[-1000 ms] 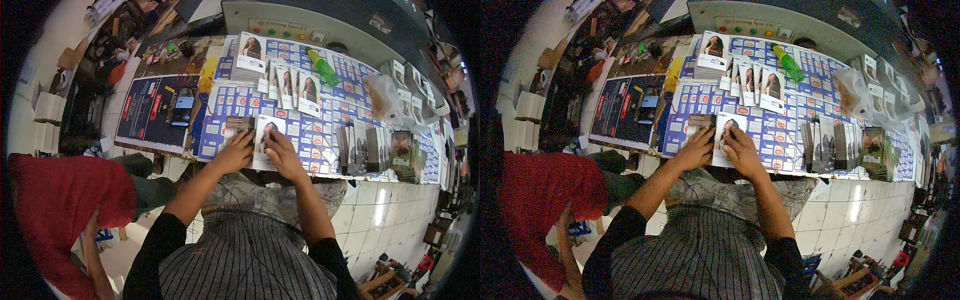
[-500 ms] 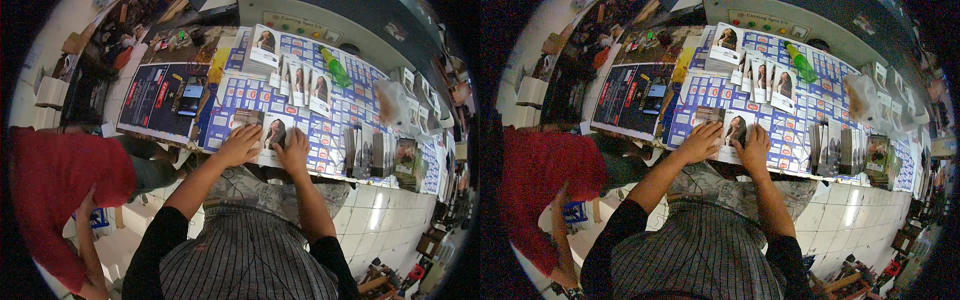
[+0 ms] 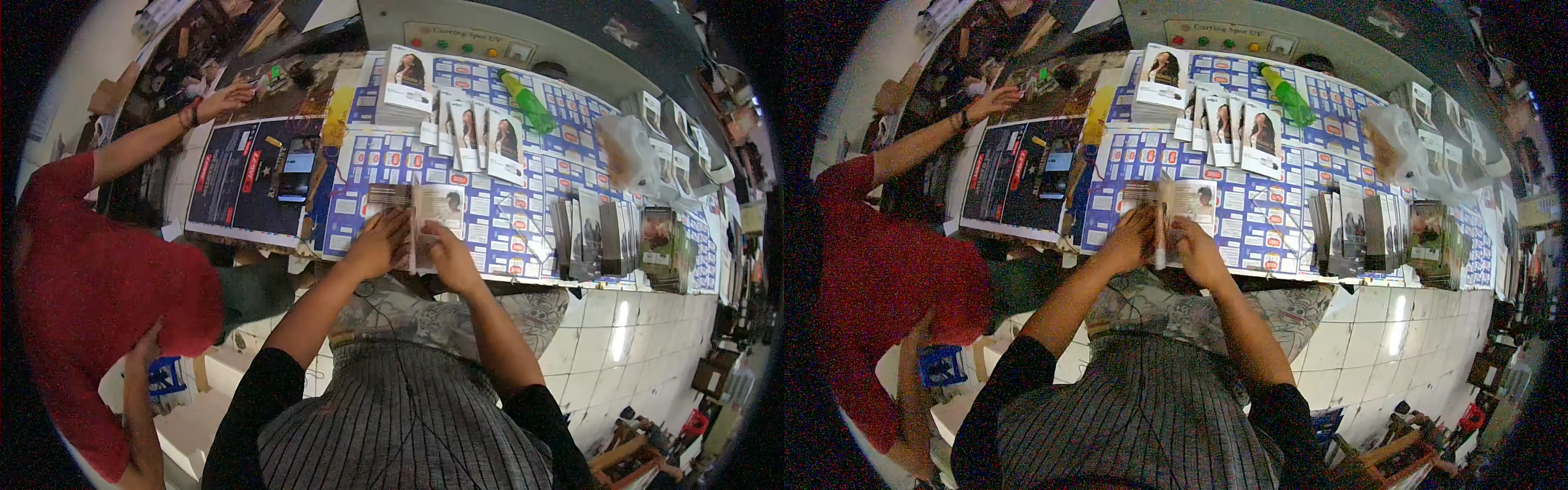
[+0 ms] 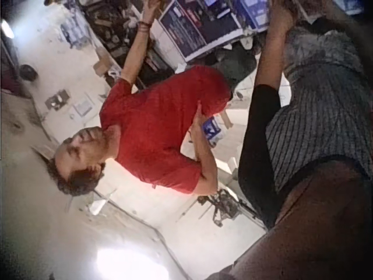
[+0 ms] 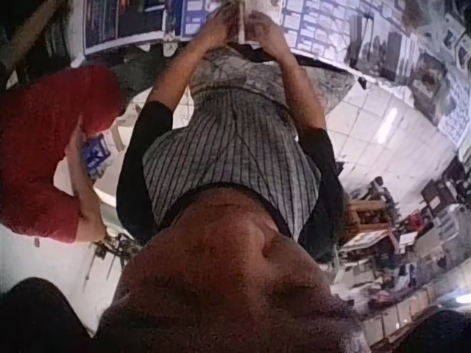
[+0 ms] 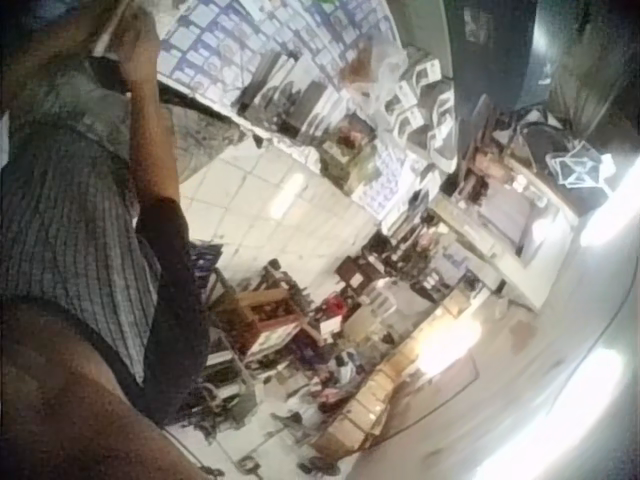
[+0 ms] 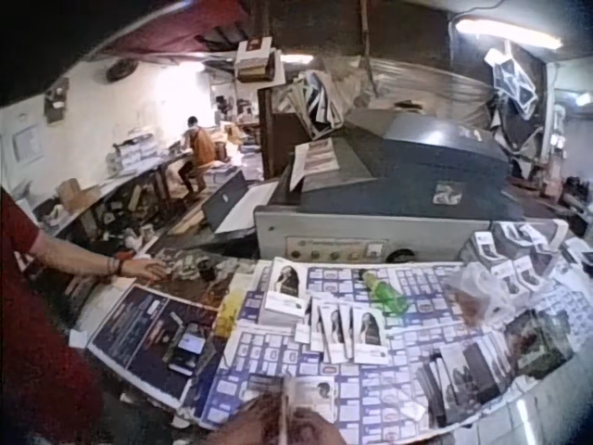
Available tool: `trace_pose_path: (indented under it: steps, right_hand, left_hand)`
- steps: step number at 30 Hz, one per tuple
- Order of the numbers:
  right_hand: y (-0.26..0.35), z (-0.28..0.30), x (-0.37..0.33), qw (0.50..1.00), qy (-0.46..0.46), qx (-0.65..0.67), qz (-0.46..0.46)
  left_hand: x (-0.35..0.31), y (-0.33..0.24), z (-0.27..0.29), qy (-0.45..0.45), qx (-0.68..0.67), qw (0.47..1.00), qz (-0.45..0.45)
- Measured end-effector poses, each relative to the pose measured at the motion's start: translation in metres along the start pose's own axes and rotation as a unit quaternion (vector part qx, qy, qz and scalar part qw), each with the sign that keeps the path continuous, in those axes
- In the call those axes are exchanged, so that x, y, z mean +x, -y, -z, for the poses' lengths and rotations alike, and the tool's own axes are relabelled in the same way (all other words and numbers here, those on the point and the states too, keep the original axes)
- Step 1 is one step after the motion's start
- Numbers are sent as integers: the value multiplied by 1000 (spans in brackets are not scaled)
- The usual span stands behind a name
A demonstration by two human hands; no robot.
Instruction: The person organizes brochures on a table by flipping through the pages and stacking them into separate piles.
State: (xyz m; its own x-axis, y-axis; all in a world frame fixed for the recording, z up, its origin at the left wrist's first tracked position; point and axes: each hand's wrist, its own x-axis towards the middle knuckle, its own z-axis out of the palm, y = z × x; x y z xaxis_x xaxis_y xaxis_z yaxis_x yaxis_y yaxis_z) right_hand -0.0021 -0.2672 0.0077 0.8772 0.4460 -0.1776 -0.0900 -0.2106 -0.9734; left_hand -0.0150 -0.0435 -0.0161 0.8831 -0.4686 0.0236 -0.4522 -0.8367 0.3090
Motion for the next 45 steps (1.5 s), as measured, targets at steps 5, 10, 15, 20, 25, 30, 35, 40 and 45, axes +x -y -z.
trace_pose_path:
  steps: [5, 10, 15, 20, 25, 30, 35, 40, 45]
  right_hand:
    - [-11, 10, -10, 866, -2, -472, 167]
    - [-17, 22, -2, 861, 46, -486, 142]
    - [-20, 24, 3, 872, 45, -461, 157]
    - [-25, 25, 5, 821, 86, -546, 141]
    - [-25, 23, 8, 841, 75, -515, 147]
    - [-13, 20, 8, 844, 78, -508, 151]
    - [-11, 9, 6, 853, -39, -483, 193]
    - [21, 0, 5, 972, -201, -44, -117]
    - [107, -19, 12, 942, -200, -241, 119]
  left_hand:
    - [-2, 2, 3, 9, 7, 1000, 9]
    - [-1, -1, 6, -18, -35, 999, -1]
    - [-5, 1, 3, -22, -28, 999, -12]
    - [-6, 2, -2, -17, -2, 1000, -2]
    - [-6, 3, -4, 1, 11, 1000, -5]
    - [-4, 2, -7, 8, -11, 1000, -2]
    - [-1, 3, -2, 25, -2, 999, -22]
    - [0, 10, -5, 64, -9, 998, 8]
    - [9, -9, 59, -65, -341, 929, 128]
